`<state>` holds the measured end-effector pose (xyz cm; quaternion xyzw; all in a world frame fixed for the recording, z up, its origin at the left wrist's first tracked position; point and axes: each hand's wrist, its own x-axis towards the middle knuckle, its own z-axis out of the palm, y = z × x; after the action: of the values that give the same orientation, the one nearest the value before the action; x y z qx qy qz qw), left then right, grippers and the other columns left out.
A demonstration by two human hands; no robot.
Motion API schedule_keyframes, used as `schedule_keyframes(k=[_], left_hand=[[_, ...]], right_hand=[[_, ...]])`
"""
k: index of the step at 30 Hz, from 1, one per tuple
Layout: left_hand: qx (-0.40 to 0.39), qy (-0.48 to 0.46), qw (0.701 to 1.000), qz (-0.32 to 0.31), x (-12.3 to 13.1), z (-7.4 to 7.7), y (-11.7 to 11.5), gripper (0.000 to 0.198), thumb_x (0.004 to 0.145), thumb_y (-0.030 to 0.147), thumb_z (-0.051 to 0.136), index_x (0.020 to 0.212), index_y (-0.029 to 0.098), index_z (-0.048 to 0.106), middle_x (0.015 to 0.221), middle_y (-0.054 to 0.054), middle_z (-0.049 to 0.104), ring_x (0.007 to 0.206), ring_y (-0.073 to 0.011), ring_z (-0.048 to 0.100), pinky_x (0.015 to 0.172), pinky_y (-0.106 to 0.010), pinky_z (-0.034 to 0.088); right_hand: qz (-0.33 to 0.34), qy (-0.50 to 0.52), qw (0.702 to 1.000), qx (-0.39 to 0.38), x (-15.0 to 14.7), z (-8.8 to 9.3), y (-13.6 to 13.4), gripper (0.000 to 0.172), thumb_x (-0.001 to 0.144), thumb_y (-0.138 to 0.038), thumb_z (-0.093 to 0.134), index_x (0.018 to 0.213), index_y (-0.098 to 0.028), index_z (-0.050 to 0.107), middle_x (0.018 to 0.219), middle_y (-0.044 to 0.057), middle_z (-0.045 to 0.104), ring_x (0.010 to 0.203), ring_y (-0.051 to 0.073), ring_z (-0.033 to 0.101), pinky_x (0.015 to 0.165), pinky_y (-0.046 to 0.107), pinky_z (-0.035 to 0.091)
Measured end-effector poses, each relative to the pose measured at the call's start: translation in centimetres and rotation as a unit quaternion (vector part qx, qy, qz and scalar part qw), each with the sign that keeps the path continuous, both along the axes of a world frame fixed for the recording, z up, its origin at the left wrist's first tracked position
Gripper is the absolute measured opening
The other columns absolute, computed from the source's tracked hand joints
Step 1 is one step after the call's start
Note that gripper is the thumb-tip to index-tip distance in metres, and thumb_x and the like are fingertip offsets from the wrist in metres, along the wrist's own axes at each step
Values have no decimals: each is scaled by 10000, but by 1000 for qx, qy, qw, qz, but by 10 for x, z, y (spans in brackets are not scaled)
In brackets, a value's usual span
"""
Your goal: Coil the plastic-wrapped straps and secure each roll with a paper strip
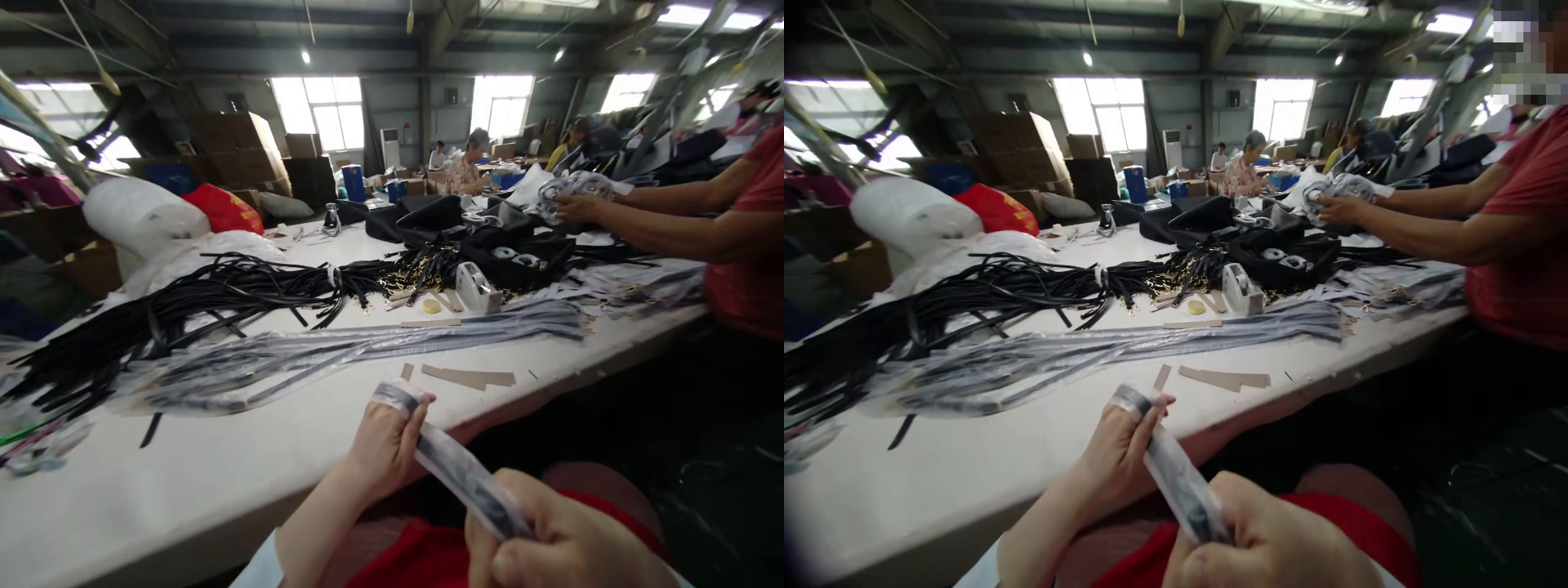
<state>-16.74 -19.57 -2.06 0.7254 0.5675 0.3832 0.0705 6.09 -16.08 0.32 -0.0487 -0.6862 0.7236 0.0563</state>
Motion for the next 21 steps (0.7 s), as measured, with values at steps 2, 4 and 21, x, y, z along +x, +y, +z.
schedule_keyframes(k=[2, 4, 21], left_hand=[[12, 66, 997, -26, 6, -8, -11, 396, 994, 289, 310, 1025, 138, 675, 895, -134, 711, 847, -250, 633, 785, -381, 461], [9, 84, 995, -49, 14, -11, -19, 422, 989, 337, 297, 953, 143, 670, 822, -139, 685, 768, -250, 603, 729, -374, 446], [-192, -613, 756, -128, 42, 15, -9, 461, 912, 555, 486, 1019, 131, 630, 515, 66, 376, 422, -89, 389, 454, -217, 347]], right_hand=[[-101, 43, 994, -30, 11, 7, 20, 529, 892, -536, 517, 786, -87, 776, 508, 10, 530, 427, 76, 439, 421, 190, 313], [-200, 55, 977, -42, 14, 7, 43, 573, 846, -597, 529, 658, -101, 747, 483, 25, 543, 367, 74, 409, 373, 196, 281], [-125, -80, 984, 96, -48, -55, -7, 366, 943, -432, 490, 883, -142, 705, 724, 21, 647, 676, 152, 584, 662, 252, 494]])
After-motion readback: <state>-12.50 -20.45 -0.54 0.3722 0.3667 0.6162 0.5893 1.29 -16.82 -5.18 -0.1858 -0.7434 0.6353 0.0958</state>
